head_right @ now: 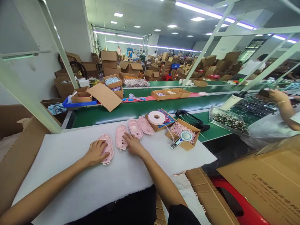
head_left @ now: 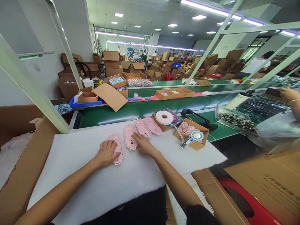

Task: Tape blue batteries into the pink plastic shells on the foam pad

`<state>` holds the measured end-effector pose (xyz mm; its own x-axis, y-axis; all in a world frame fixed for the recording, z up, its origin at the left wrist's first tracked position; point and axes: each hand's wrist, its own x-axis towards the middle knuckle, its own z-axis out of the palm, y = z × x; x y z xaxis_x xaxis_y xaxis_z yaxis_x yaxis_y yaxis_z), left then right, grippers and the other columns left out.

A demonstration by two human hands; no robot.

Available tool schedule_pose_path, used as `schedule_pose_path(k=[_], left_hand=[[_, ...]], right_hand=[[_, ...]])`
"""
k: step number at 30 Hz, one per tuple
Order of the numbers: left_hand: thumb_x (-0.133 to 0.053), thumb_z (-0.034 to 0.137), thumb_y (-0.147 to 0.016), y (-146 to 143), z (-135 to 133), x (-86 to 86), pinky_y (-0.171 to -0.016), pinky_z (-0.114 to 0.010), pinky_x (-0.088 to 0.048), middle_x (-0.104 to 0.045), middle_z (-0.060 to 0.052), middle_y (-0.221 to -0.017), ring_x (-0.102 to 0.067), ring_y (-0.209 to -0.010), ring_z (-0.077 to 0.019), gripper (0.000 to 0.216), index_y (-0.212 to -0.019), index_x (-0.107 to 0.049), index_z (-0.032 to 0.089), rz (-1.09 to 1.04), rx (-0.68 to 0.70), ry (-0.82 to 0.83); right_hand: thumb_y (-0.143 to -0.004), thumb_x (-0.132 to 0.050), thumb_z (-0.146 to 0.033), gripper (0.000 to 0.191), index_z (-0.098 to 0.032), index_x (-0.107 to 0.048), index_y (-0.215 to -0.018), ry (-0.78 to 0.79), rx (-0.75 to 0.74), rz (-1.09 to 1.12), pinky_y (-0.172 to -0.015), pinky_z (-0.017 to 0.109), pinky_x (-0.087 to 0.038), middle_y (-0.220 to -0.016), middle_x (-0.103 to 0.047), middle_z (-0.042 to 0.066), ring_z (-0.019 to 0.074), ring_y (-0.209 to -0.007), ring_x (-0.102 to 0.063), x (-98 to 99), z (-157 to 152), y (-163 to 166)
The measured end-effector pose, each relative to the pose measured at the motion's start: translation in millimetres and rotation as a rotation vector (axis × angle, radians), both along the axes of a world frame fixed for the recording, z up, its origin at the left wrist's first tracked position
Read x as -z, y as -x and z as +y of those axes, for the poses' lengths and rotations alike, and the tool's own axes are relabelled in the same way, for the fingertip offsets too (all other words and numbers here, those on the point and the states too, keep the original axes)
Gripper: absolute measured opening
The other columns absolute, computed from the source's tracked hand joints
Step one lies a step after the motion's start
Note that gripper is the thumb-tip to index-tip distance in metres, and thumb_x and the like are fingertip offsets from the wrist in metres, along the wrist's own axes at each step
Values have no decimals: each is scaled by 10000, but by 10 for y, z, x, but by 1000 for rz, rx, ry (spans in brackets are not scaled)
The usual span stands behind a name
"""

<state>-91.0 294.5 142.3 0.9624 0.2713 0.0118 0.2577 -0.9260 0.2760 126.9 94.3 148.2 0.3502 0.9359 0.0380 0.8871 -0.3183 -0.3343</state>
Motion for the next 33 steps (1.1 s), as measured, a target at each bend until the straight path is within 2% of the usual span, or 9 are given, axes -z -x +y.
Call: schedule_pose_path(k=[4,8,10,16,24,27,29,31,33], left_hand=[[-524,504,-967,-243,65,15,-1205,-554,-338,-494,-183,-1532,-390,-1448,-380,540,-1384,-568,164,6,-25,12],[-543,517,-951,-423,198,27,-1215,-514,-365,-492,-165,-1530,-386,-1459,-357,557,-1391,-561,177,0,-10,41],[-548,519,-947,-484,244,50,-1225,-511,-358,-486,-161,-1535,-373,-1469,-355,551,-1388,-559,188,-6,-9,53],[-544,529,-952,-684,325,115,-1225,-531,-339,-470,-172,-1541,-345,-1485,-368,564,-1392,-554,177,-14,-27,70],[-604,511,-960,-841,433,31,-1211,-569,-328,-489,-153,-1550,-377,-1479,-358,555,-1400,-573,174,-1,6,65],[-565,491,-999,-877,423,-60,-1192,-586,-345,-504,-156,-1545,-401,-1469,-363,505,-1389,-589,171,-10,15,39],[-516,437,-1028,-821,373,-179,-1173,-602,-360,-521,-178,-1533,-427,-1451,-372,457,-1380,-597,157,-27,16,6],[-523,383,-1016,-649,324,-344,-1164,-593,-372,-561,-187,-1505,-462,-1423,-371,428,-1372,-609,161,-43,46,-33],[-598,395,-979,-356,333,-536,-1163,-527,-391,-641,-129,-1435,-490,-1403,-334,375,-1308,-657,226,-47,138,-67]], right_hand=[[-847,-477,-31,723,-266,-537,-1528,-85,30,1,-1154,525,-388,-1658,-436,77,312,-1386,-452,30,-99,133],[-992,-578,-283,449,-285,-627,-1438,-106,35,-14,-1138,544,-404,-1602,-519,75,327,-1346,-495,100,-93,212],[-1044,-567,-378,380,-283,-655,-1401,-103,59,-54,-1120,563,-416,-1565,-564,82,342,-1348,-503,118,-51,201],[-1099,-478,-295,359,-272,-645,-1415,-118,91,-162,-1084,554,-455,-1508,-624,91,333,-1357,-529,94,45,112],[-1079,-496,-270,384,-258,-657,-1427,-128,105,-198,-1113,564,-446,-1514,-623,102,337,-1366,-523,62,-34,28],[-1075,-429,-293,431,-301,-659,-1439,-139,114,-188,-1133,583,-424,-1504,-628,112,339,-1383,-526,28,-34,-62],[-1055,-420,-363,446,-322,-684,-1413,-173,107,-170,-1109,597,-440,-1477,-647,123,349,-1368,-556,25,-48,-57],[-1015,-443,-461,460,-335,-729,-1352,-262,96,-146,-1067,618,-459,-1425,-678,155,361,-1325,-602,78,-138,3],[-977,-433,-547,504,-348,-748,-1317,-358,60,-120,-1039,670,-429,-1339,-695,242,377,-1282,-635,205,-307,2]])
